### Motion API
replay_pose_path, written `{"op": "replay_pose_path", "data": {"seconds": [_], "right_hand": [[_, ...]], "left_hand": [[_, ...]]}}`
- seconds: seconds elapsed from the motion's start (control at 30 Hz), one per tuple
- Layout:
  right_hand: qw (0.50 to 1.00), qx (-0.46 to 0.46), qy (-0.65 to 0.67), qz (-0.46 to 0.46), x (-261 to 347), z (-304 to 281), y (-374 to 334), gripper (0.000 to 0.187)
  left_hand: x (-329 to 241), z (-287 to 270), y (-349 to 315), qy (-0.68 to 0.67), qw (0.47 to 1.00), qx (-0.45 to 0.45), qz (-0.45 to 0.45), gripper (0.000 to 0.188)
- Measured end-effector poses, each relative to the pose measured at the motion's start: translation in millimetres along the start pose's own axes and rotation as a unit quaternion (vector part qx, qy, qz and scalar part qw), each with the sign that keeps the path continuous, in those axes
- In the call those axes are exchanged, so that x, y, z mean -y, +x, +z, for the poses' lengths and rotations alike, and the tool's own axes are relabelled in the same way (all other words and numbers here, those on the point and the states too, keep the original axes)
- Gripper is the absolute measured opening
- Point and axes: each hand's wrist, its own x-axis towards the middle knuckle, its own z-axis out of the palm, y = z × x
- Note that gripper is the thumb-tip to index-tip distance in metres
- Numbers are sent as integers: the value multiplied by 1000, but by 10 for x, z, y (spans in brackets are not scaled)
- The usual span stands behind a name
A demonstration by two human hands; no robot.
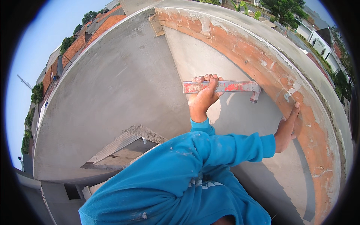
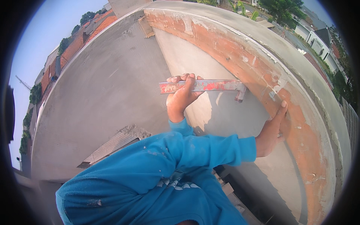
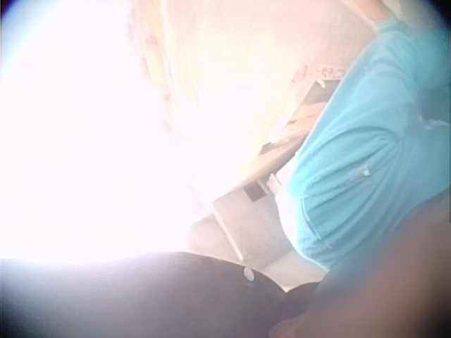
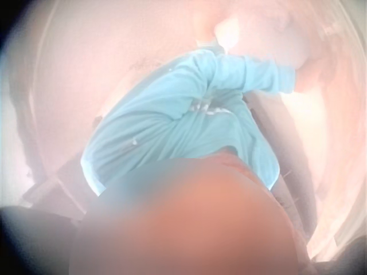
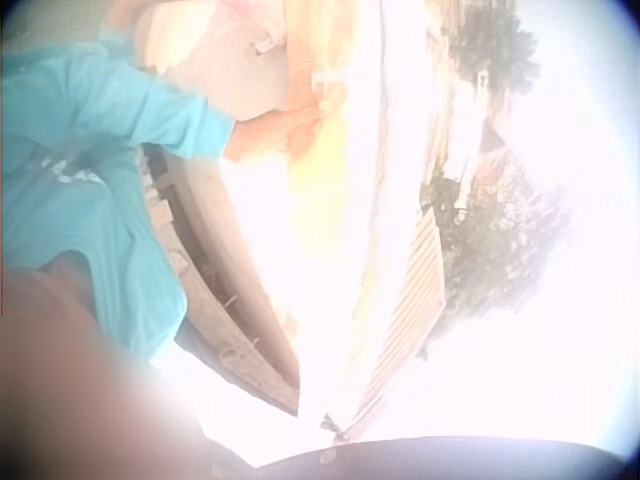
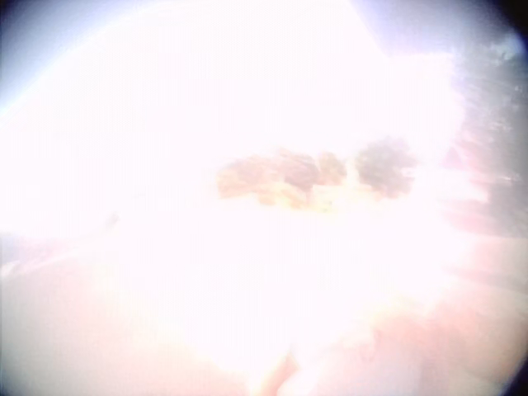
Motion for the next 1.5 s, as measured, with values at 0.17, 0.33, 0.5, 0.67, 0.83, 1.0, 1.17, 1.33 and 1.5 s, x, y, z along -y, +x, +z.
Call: {"op": "replay_pose_path", "data": {"seconds": [0.17, 0.33, 0.5, 0.67, 0.83, 1.0, 1.17, 1.33, 1.5], "right_hand": [[997, 15, -23, 68, 253, -103, -171, 31], [990, 52, -80, 103, 478, -230, -152, 31], [981, 59, -126, 134, 747, -505, -248, 31], [984, 36, -144, 94, 673, -585, -190, 31], [994, 11, -108, 12, 202, -445, 15, 31], [999, -27, -26, -24, -352, -184, 289, 9], [999, -29, -29, 23, -1053, 123, 349, 18], [997, -1, 32, 69, -1460, 552, 504, 24], [992, 39, 20, 116, -1365, 466, 463, 5]], "left_hand": [[-109, 65, -177, -7, 1000, -9, 23, 126], [-70, 85, -133, -25, 1000, -12, 14, 123], [-22, -17, -100, -30, 999, -20, -15, 128], [-75, -2, -131, -22, 1000, -1, -9, 127], [-170, 7, -181, -11, 999, 22, -25, 115], [-232, -89, -164, 36, 995, 72, -55, 114], [-378, -178, -191, 76, 988, 103, -83, 109], [-515, -124, -315, 111, 984, 102, -93, 106], [-473, -174, -236, 89, 986, 91, -104, 109]]}}
